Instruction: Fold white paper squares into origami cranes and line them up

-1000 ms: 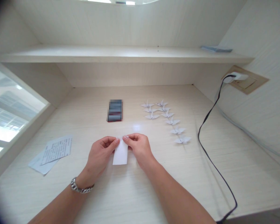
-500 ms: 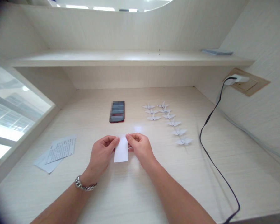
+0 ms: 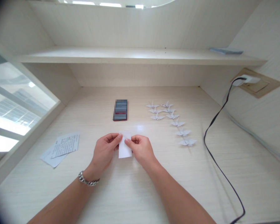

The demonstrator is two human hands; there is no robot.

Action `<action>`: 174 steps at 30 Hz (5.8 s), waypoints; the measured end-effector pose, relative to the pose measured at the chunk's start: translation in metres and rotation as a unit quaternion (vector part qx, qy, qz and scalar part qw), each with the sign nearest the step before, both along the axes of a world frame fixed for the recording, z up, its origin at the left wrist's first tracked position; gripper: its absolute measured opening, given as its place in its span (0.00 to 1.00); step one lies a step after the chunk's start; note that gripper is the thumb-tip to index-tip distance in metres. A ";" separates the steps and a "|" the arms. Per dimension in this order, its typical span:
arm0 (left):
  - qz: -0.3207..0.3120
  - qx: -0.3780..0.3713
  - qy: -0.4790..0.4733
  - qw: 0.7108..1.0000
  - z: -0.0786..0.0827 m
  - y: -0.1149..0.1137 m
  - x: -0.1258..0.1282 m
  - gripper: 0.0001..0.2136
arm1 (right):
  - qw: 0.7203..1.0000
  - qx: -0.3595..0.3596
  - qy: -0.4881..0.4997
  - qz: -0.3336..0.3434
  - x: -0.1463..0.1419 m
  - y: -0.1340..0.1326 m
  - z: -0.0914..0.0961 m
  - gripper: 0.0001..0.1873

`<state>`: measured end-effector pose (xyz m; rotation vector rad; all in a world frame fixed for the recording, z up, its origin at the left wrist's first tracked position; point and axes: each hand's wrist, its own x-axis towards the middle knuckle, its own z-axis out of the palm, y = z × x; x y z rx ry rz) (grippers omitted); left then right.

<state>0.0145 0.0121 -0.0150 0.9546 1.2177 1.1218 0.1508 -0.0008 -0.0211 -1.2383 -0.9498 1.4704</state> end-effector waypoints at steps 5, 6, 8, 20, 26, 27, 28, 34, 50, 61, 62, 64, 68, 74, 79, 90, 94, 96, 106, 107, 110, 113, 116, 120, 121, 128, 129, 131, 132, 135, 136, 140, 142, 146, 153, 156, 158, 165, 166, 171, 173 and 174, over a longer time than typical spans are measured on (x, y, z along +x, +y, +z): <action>-0.071 -0.018 0.011 0.997 0.005 -0.003 0.001 0.14 | 0.999 0.022 -0.024 -0.034 0.006 0.002 -0.002 0.14; -0.085 -0.017 0.020 0.996 0.005 -0.004 0.001 0.14 | 0.999 0.024 -0.026 -0.037 0.007 0.003 -0.002 0.14; -0.102 -0.009 0.033 0.994 0.005 -0.005 0.001 0.13 | 0.999 0.026 -0.025 -0.040 0.008 0.004 -0.002 0.14; -0.078 0.017 0.089 0.993 0.002 -0.003 0.000 0.13 | 0.999 0.013 -0.035 -0.015 0.008 0.005 -0.002 0.16; -0.047 0.031 0.085 0.995 0.001 -0.002 0.000 0.13 | 0.996 0.026 -0.086 -0.026 0.005 0.003 0.002 0.15; -0.043 0.034 0.085 0.995 0.001 -0.002 0.000 0.13 | 0.996 0.027 -0.085 -0.026 0.005 0.003 0.003 0.15; -0.038 0.037 0.085 0.995 0.001 -0.002 0.000 0.13 | 0.996 0.025 -0.082 -0.019 0.005 0.003 0.004 0.14; -0.052 0.027 0.011 0.998 -0.001 -0.001 -0.001 0.12 | 0.993 0.002 -0.102 0.058 0.009 0.000 0.008 0.13; -0.007 0.040 -0.043 0.998 0.011 0.011 -0.020 0.15 | 0.963 -0.016 -0.151 0.223 0.027 -0.002 0.018 0.09; -0.094 0.116 0.143 0.978 0.009 -0.007 -0.002 0.11 | 0.948 0.134 -0.260 0.126 0.021 -0.003 0.025 0.08; -0.090 0.116 0.144 0.979 0.008 -0.007 -0.002 0.11 | 0.948 0.129 -0.267 0.114 0.019 -0.003 0.024 0.07; -0.066 0.114 0.137 0.982 0.006 -0.005 -0.003 0.11 | 0.948 0.127 -0.276 0.096 0.019 -0.002 0.019 0.06; 0.034 0.095 0.089 0.991 0.003 0.005 -0.015 0.14 | 0.956 0.107 -0.250 0.107 0.030 0.002 0.011 0.04; 0.103 0.080 0.038 0.991 0.006 0.008 -0.021 0.16 | 0.987 0.086 -0.132 0.030 0.035 0.007 0.011 0.09; 0.054 0.063 0.050 0.995 0.007 0.001 -0.004 0.16 | 0.988 0.092 -0.113 0.055 0.025 0.006 0.007 0.14; -0.197 0.167 0.270 0.927 0.030 -0.013 -0.008 0.08 | 0.942 0.146 -0.277 0.121 0.033 -0.009 0.017 0.09; -0.203 0.160 0.299 0.918 0.028 -0.012 -0.013 0.08 | 0.949 0.130 -0.259 0.121 0.038 -0.005 0.017 0.08; -0.194 0.153 0.298 0.922 0.027 -0.011 -0.016 0.08 | 0.956 0.120 -0.242 0.110 0.041 -0.003 0.016 0.08; -0.190 0.139 0.325 0.916 0.020 0.001 -0.042 0.07 | 0.974 0.098 -0.184 0.093 0.048 0.003 0.008 0.10; -0.182 0.133 0.322 0.920 0.019 0.003 -0.044 0.08 | 0.974 0.099 -0.184 0.085 0.049 0.004 0.008 0.10; -0.142 0.129 0.299 0.935 0.019 0.004 -0.044 0.08 | 0.971 0.109 -0.198 0.080 0.050 0.003 0.009 0.11; -0.128 0.154 0.271 0.941 0.023 -0.002 -0.032 0.09 | 0.958 0.132 -0.234 0.100 0.048 0.000 0.013 0.10; -0.173 0.184 0.257 0.933 0.027 -0.012 -0.017 0.10 | 0.949 0.149 -0.256 0.113 0.044 -0.004 0.017 0.10; -0.200 0.205 0.279 0.917 0.029 -0.020 -0.007 0.10 | 0.942 0.164 -0.257 0.139 0.040 -0.006 0.017 0.09; -0.202 0.204 0.285 0.915 0.029 -0.019 -0.007 0.10 | 0.942 0.164 -0.259 0.139 0.040 -0.005 0.016 0.09; -0.184 0.187 0.281 0.923 0.025 -0.013 -0.013 0.09 | 0.941 0.149 -0.280 0.120 0.037 -0.003 0.012 0.11; -0.182 0.183 0.278 0.925 0.024 -0.013 -0.013 0.09 | 0.937 0.153 -0.290 0.118 0.037 -0.004 0.012 0.11; -0.179 0.179 0.274 0.928 0.023 -0.012 -0.013 0.09 | 0.931 0.161 -0.307 0.115 0.036 -0.004 0.012 0.12; -0.178 0.177 0.272 0.929 0.022 -0.011 -0.013 0.09 | 0.929 0.163 -0.313 0.114 0.036 -0.004 0.011 0.13; -0.182 0.166 0.280 0.928 0.020 -0.010 -0.014 0.09 | 0.928 0.157 -0.321 0.106 0.035 -0.003 0.008 0.12; -0.185 0.163 0.284 0.927 0.019 -0.009 -0.014 0.09 | 0.929 0.155 -0.321 0.105 0.035 -0.002 0.007 0.12; -0.187 0.158 0.293 0.924 0.017 -0.006 -0.016 0.10 | 0.929 0.141 -0.327 0.100 0.032 0.002 0.007 0.11; -0.191 0.149 0.299 0.923 0.019 -0.005 -0.015 0.10 | 0.930 0.126 -0.327 0.107 0.031 0.004 0.010 0.10; -0.196 0.135 0.308 0.921 0.024 -0.002 -0.011 0.11 | 0.937 0.101 -0.313 0.120 0.029 0.009 0.015 0.10; -0.232 0.114 0.281 0.924 0.014 0.004 -0.029 0.11 | 0.977 0.068 -0.186 0.083 0.043 0.011 -0.001 0.12; -0.196 0.107 0.277 0.935 0.011 -0.001 -0.038 0.10 | 0.975 0.090 -0.191 0.066 0.046 0.006 -0.005 0.12; -0.168 0.102 0.266 0.944 0.011 -0.005 -0.038 0.10 | 0.973 0.097 -0.199 0.059 0.044 0.002 -0.004 0.12; -0.151 0.153 0.298 0.930 0.013 -0.009 -0.020 0.14 | 0.961 0.125 -0.240 0.053 0.033 -0.003 -0.002 0.10; -0.165 0.154 0.311 0.923 0.013 -0.008 -0.019 0.14 | 0.960 0.125 -0.243 0.056 0.032 -0.003 -0.002 0.10; -0.165 0.153 0.329 0.917 0.011 -0.007 -0.022 0.15 | 0.958 0.121 -0.252 0.061 0.031 -0.002 0.000 0.12; -0.155 0.151 0.332 0.918 0.009 -0.008 -0.024 0.15 | 0.958 0.120 -0.252 0.061 0.030 -0.002 0.000 0.13; -0.151 0.149 0.332 0.919 0.008 -0.008 -0.025 0.15 | 0.958 0.119 -0.253 0.060 0.030 -0.002 -0.001 0.13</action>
